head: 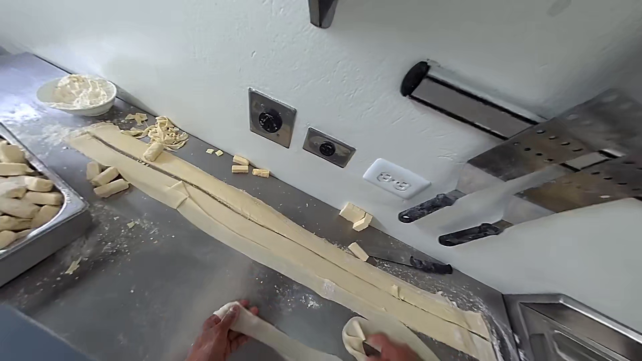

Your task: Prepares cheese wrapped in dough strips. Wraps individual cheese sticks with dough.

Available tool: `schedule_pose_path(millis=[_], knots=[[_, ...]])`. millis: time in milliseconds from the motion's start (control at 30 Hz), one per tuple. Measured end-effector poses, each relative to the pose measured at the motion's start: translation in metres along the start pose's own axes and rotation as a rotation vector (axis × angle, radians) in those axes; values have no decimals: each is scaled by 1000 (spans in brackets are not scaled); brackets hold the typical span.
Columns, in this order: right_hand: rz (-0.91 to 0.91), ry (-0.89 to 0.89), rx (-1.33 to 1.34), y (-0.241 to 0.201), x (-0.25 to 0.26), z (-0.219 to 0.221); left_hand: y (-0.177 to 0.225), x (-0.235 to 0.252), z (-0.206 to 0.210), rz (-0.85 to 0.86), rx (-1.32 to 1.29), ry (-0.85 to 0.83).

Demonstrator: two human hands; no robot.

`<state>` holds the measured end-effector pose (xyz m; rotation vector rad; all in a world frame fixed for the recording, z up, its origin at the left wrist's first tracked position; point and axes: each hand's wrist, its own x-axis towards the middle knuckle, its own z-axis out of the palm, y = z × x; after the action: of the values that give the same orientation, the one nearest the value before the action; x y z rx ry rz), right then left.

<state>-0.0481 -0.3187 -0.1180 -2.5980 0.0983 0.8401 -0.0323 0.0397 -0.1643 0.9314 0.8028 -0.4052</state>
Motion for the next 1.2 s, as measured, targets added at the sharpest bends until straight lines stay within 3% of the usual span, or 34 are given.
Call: schedule_pose_path(millis=[167, 300, 400, 500, 567, 700, 800, 1000, 1133, 1200], knots=[[-101, 400, -50, -50, 79, -53, 21, 12, -5, 118, 122, 10], [-136, 385, -99, -54, 154, -64, 30, 17, -1, 139, 134, 76], [-142, 455, -73, -57, 154, -72, 38, 17, -1, 136, 178, 70], [-185, 586, 192, -76, 115, -69, 48, 18, -6, 212, 329, 19], [-226, 466, 546, -103, 80, -37, 54, 17, -9, 283, 466, 8], [-194, -50, 1237, -173, 39, 53, 60, 10, -4, 439, 588, 6], [-104, -105, 1445, -207, 41, 82, 59, -5, -3, 533, 640, -26], [-151, -72, 1275, -224, 52, 82, 48, -31, -20, 771, 723, -136], [-402, 90, 868, -220, 65, 85, 44, -41, -39, 722, 680, -219], [-500, -94, 758, -217, 78, 77, 50, -42, -47, 663, 604, -207]])
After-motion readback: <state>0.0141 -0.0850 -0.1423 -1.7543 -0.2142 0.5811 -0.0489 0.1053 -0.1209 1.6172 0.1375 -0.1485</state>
